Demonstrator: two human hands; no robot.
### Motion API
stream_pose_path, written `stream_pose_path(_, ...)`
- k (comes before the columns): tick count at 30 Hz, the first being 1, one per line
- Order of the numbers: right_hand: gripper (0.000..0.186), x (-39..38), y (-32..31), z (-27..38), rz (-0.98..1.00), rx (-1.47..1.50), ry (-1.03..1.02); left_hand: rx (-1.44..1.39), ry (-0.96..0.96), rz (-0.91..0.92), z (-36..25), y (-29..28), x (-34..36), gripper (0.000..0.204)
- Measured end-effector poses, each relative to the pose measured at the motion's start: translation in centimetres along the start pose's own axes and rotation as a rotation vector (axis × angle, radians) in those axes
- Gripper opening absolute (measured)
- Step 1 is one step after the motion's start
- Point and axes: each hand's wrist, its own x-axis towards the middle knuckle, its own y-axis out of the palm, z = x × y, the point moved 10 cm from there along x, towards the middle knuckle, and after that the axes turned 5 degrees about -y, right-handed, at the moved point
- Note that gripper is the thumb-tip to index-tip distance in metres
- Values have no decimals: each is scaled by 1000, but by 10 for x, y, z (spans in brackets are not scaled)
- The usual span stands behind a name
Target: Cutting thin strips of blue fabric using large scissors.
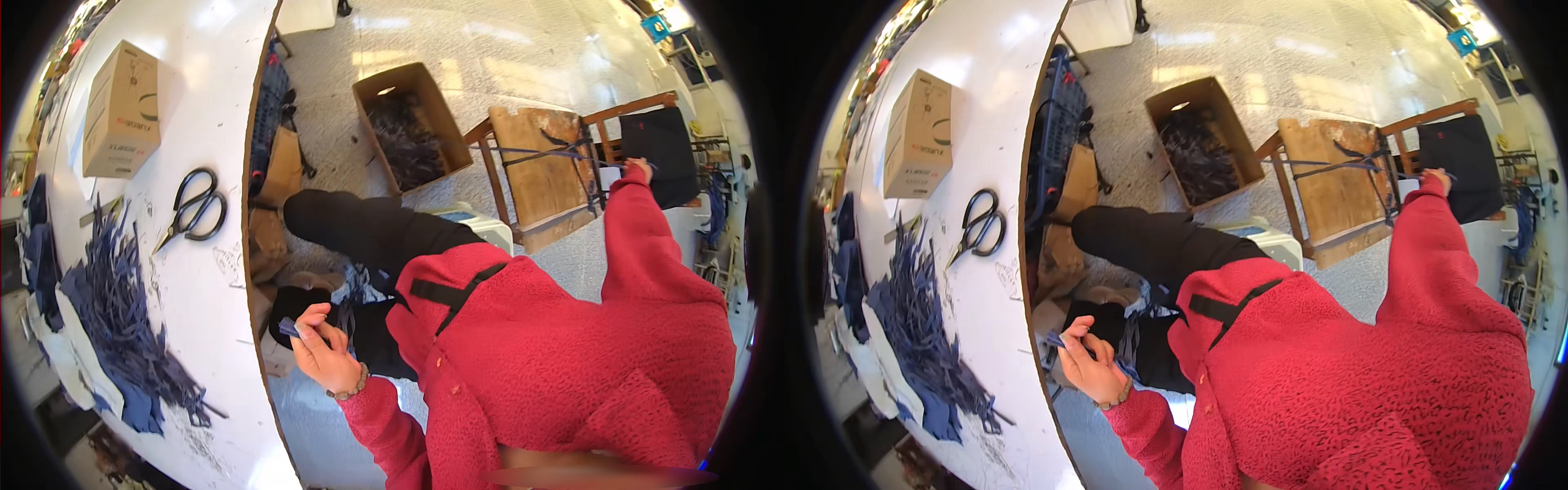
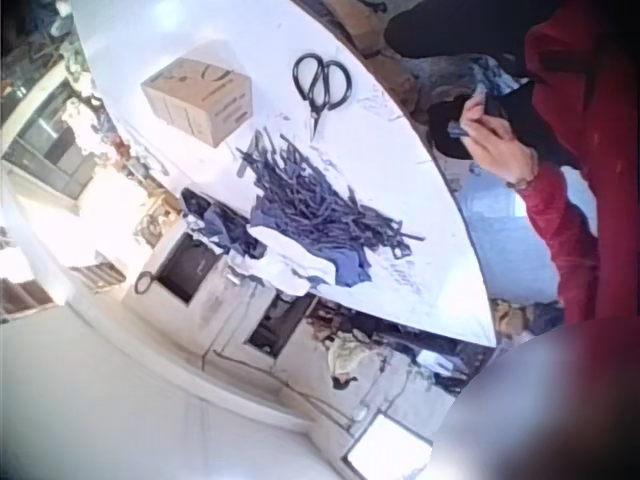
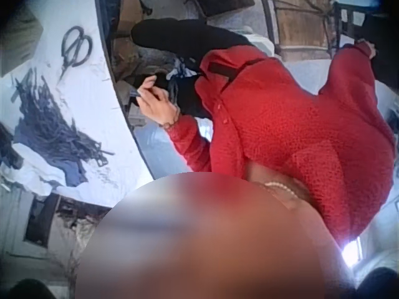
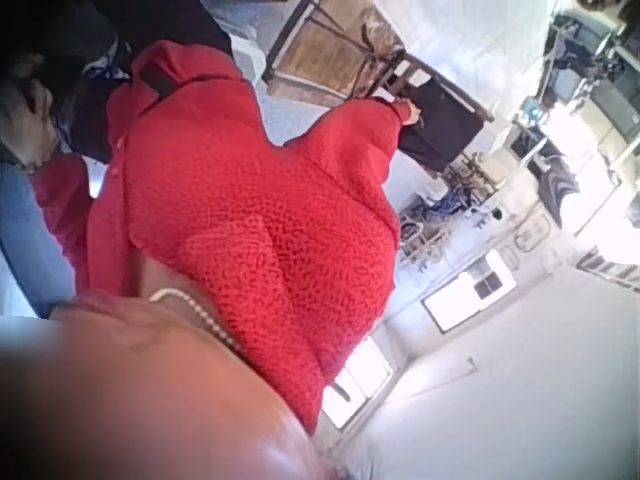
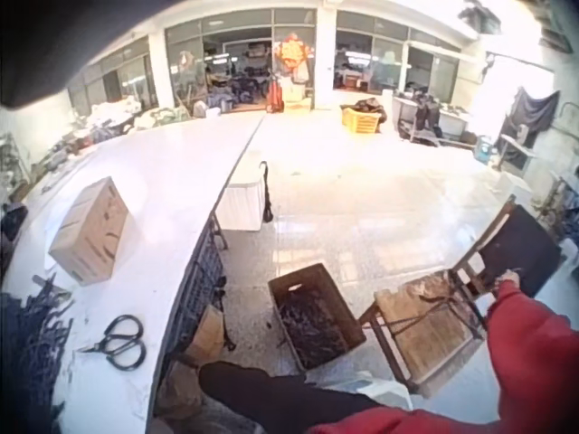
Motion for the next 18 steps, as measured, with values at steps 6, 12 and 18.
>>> stream_pose_path(6,41,6,-48,2,-228,187,-41,-40,4,-4,-1,3,-4,26)
stream_pose_path(12,34,-19,44,-116,-291,19,193,16,26,-79,-14,-19,-19,28)
stream_pose_path(18,28,-87,186,-235,-201,-238,476,74,59,-199,-38,-60,-46,28)
